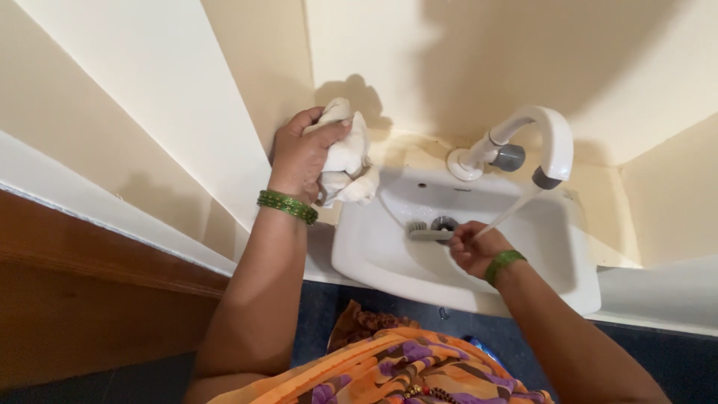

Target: The person scrubs a white bathroom sink with a toothbrush and a cloth, rinses the sink and brush under running water, and wipes the surrounding wall and sink surfaces. The person also washes their hands during the process.

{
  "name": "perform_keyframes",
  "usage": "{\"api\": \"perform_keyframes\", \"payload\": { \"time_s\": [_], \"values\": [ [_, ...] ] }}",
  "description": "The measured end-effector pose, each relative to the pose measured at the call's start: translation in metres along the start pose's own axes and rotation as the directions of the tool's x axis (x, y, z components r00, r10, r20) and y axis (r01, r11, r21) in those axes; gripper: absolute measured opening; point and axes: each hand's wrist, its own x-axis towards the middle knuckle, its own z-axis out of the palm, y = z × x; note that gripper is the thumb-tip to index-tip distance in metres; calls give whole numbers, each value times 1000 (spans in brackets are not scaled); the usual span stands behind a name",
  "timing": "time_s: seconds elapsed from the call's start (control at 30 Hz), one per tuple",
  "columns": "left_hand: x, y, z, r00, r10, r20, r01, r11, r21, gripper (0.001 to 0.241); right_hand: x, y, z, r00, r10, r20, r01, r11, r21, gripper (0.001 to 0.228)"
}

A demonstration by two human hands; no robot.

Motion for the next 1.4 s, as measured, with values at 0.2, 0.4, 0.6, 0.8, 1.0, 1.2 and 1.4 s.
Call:
{"api": "perform_keyframes", "payload": {
  "time_s": [0.2,0.4,0.6,0.8,1.0,1.2,1.4],
  "values": [
    [-10,7,3,998,-54,-34,54,998,13,52,-14,-26,27,988,78,136,-46,974,-222,27],
    [-18,2,4,994,-61,-93,65,997,41,55,-31,-47,43,432,-870,235,542,42,-839,34],
    [-21,-3,13,997,-59,-47,60,998,20,58,-6,-55,-3,352,-850,392,13,-415,-910,77],
    [-23,-4,7,992,-62,-107,64,998,16,58,1,-47,-51,275,-912,305,125,-281,-951,44],
    [-23,-6,15,998,-42,-43,43,999,23,55,5,9,6,997,-56,-59,40,969,-244,29],
    [-26,-6,12,993,-73,-88,73,997,-5,54,-31,-36,25,950,122,287,-57,973,-225,27],
    [-32,-5,8,986,-89,-145,87,996,-19,54,-42,-70,19,815,-488,313,517,367,-773,23]
  ]
}}
